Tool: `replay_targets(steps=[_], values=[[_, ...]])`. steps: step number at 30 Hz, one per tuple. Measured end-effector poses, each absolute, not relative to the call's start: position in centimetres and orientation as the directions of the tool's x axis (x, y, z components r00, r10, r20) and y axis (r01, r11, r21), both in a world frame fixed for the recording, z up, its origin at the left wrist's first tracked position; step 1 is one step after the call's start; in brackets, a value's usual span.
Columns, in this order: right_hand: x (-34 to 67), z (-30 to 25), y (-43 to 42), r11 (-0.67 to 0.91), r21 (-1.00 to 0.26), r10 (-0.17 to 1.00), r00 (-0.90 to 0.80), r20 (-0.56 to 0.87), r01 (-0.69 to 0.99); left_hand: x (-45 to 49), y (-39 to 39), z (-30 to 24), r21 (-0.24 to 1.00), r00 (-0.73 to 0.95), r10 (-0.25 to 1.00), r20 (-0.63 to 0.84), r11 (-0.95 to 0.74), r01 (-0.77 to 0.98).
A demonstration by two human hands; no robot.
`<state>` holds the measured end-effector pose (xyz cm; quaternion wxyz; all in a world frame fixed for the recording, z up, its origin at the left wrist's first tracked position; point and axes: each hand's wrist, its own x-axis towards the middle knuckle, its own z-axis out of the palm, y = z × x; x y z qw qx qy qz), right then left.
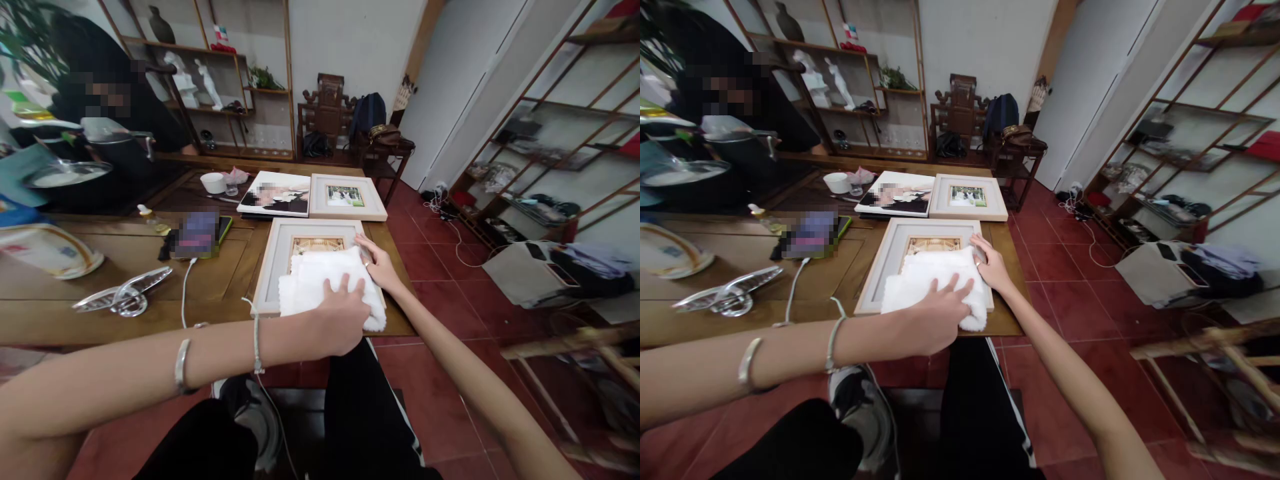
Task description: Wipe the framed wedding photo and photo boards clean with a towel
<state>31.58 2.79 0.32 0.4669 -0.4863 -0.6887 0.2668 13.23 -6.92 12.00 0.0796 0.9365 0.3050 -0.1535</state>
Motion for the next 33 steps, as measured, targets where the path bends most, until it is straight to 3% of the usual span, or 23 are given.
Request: replay_targets(steps=[4, 8, 12, 15, 18, 25, 33], values=[[31.8, 0.5, 2.7, 0.366, -0.842, 0.931, -0.149, 0.334, 0.397, 11.6, -7.0, 11.2, 0.01, 0.785, 0.566, -0.254, -0.81, 0.587], [31.8, 0.5, 2.7, 0.36, -0.849, 0.933, -0.169, 0.319, 0.386, 9.1, -4.7, 9.4, -0.063, 0.611, 0.738, -0.286, -0.65, 0.757], [31.6, 0.7, 2.4, 0.417, -0.832, 0.909, -0.172, 0.38, 0.366, 6.2, -0.6, 8.5, -0.186, 0.491, 0.858, -0.154, -0.513, 0.838], [31.5, 1.0, 2.2, 0.471, -0.81, 0.882, -0.18, 0.436, 0.348, 5.6, 2.7, 8.4, -0.191, 0.55, 0.834, 0.029, -0.536, 0.822], [31.5, 1.0, 2.2, 0.48, -0.805, 0.877, -0.175, 0.448, 0.348, 7.5, 5.5, 8.3, -0.157, 0.639, 0.762, 0.108, -0.621, 0.768], [31.8, 0.7, 2.7, 0.502, -0.767, 0.864, -0.2, 0.461, 0.399, 13.9, 8.8, 6.5, -0.123, 0.808, 0.582, 0.091, -0.799, 0.589], [31.7, 0.9, 2.6, 0.476, -0.782, 0.88, -0.223, 0.42, 0.403, 8.9, 8.4, 6.8, -0.253, 0.73, 0.684, 0.01, -0.704, 0.663]])
